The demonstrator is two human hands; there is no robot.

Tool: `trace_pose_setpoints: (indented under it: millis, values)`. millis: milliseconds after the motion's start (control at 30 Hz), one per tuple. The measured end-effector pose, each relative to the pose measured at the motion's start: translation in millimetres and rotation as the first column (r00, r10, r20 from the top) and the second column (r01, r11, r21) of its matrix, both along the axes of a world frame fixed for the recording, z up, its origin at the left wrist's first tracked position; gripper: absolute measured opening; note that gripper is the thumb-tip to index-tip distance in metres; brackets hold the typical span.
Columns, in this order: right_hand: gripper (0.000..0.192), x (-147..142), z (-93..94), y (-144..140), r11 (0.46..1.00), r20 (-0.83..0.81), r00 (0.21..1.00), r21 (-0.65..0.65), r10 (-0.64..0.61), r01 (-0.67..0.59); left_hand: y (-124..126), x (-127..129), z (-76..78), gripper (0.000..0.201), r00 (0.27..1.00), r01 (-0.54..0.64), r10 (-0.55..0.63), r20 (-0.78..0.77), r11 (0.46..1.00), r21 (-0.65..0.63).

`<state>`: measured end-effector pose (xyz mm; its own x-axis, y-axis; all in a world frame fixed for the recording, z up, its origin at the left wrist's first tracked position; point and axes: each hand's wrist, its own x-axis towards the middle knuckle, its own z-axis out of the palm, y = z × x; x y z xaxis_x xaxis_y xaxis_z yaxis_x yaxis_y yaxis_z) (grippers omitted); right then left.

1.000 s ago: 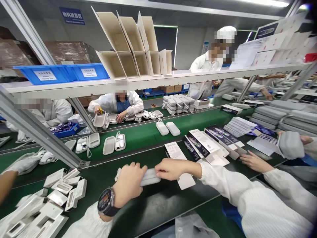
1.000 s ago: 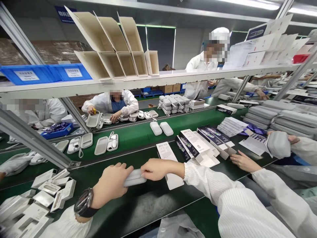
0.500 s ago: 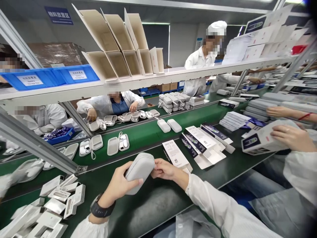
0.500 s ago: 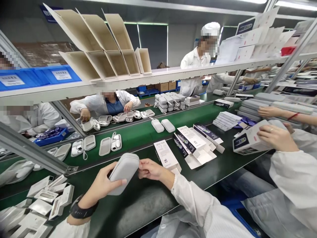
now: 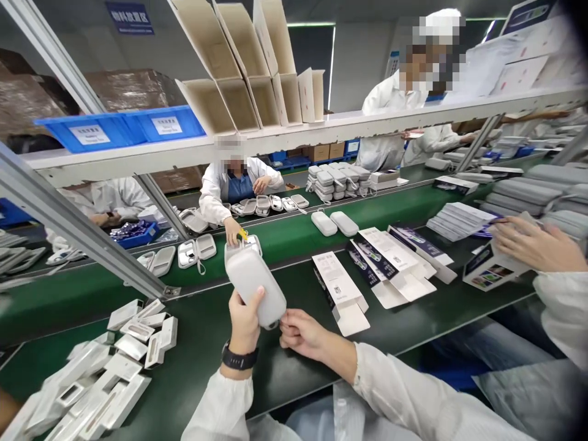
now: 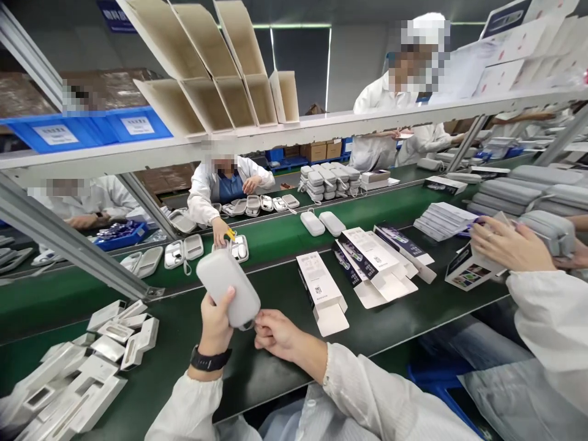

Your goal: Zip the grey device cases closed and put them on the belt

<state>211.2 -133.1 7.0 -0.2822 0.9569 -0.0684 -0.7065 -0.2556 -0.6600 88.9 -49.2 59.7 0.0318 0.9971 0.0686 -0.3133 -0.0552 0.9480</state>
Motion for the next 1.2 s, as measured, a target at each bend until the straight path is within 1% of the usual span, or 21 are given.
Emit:
trace_pose_setpoints:
  millis: [67,100,133,233,300,367,433,500,600,667,733,800,867,933,967,1000,1033,1100,1167,1200]
  values:
    - [0.035,-13.0,-3.5,0.9,0.999,-0.044,0.999,-0.041,-0.011,0.009,-7.3,15.1,-2.8,0.049,0.981,-0.144,0.153,0.119,0.986,-0.083]
    - [0.036,-18.1,-5.9,2.7,0.998,-0.052,0.998,-0.063,-0.025,0.022,-11.1,21.1,-4.7,0.048,0.966,-0.184,0.201,0.16,0.976,-0.12]
    - [0.037,-21.5,-8.6,4.7,0.996,-0.053,0.997,-0.085,-0.047,0.042,-14.4,25.2,-6.7,0.048,0.957,-0.191,0.218,0.193,0.97,-0.148]
    - [0.037,-22.8,-17.7,7.8,0.983,-0.043,0.987,-0.105,-0.154,0.149,-20.0,25.0,-12.3,0.048,0.957,-0.095,0.145,0.252,0.975,-0.203]
    - [0.036,-20.3,-22.5,6.5,0.981,-0.051,0.983,-0.082,-0.178,0.174,-20.0,19.7,-14.9,0.043,0.954,-0.015,0.09,0.285,0.967,-0.254]
    - [0.036,-18.9,-24.9,4.4,0.99,-0.068,0.988,-0.045,-0.136,0.133,-18.9,16.7,-16.2,0.04,0.945,0.021,0.09,0.313,0.942,-0.334]
    - [0.037,-18.1,-24.0,3.9,0.997,-0.082,0.994,-0.018,-0.071,0.07,-18.3,17.8,-16.2,0.041,0.927,0.041,0.115,0.356,0.915,-0.401]
    - [0.037,-15.1,-20.0,6.0,0.998,-0.06,0.996,0.001,-0.059,0.059,-18.2,21.5,-15.4,0.041,0.903,0.056,0.133,0.409,0.906,-0.42]
    - [0.038,-3.3,-11.4,13.1,0.996,0.056,0.994,0.008,-0.094,0.093,-15.4,27.1,-14.4,0.039,0.858,0.121,0.101,0.503,0.913,-0.39]
    - [0.039,7.1,-6.3,20.2,0.994,0.153,0.983,-0.004,-0.107,0.109,-10.0,30.8,-14.8,0.039,0.816,0.176,0.08,0.573,0.909,-0.378]
    - [0.038,16.3,-2.1,30.5,0.98,0.261,0.946,-0.006,-0.19,0.198,-1.6,37.3,-17.2,0.039,0.781,0.201,0.1,0.617,0.894,-0.4]
    - [0.037,22.6,2.5,47.6,0.944,0.357,0.878,0.028,-0.317,0.329,9.4,48.2,-22.3,0.042,0.789,0.218,0.097,0.607,0.879,-0.424]
    - [0.047,27.4,9.2,75.6,0.89,0.454,0.777,0.09,-0.437,0.448,23.2,62.3,-30.1,0.046,0.866,0.195,0.04,0.499,0.891,-0.41]
    - [0.05,35.4,18.6,116.6,0.838,0.609,0.625,0.129,-0.488,0.53,41.7,74.2,-39.6,0.046,0.945,0.144,-0.02,0.327,0.922,-0.359]
    - [0.049,42.4,24.2,141.0,0.812,0.692,0.531,0.138,-0.489,0.567,53.7,76.9,-44.2,0.044,0.97,0.107,-0.023,0.243,0.936,-0.335]
    - [0.046,52.1,30.0,166.6,0.8,0.777,0.443,0.127,-0.448,0.586,68.0,76.4,-48.5,0.042,0.986,0.064,-0.009,0.169,0.944,-0.323]
    - [0.045,64.6,36.1,192.0,0.797,0.825,0.392,0.111,-0.407,0.594,85.0,72.0,-52.0,0.04,0.994,0.019,0.016,0.106,0.949,-0.315]
    - [0.044,95.9,48.4,236.6,0.805,0.89,0.314,0.092,-0.33,0.586,126.6,51.2,-56.3,0.042,0.994,-0.109,0.105,-0.027,0.949,-0.295]
    - [0.042,129.1,59.6,267.7,0.822,0.94,0.221,0.097,-0.262,0.562,175.4,17.7,-57.7,0.049,0.961,-0.247,0.204,-0.188,0.938,-0.245]
    - [0.04,143.0,64.0,278.3,0.828,0.959,0.16,0.111,-0.235,0.55,200.3,-1.5,-57.9,0.049,0.928,-0.318,0.251,-0.275,0.92,-0.23]
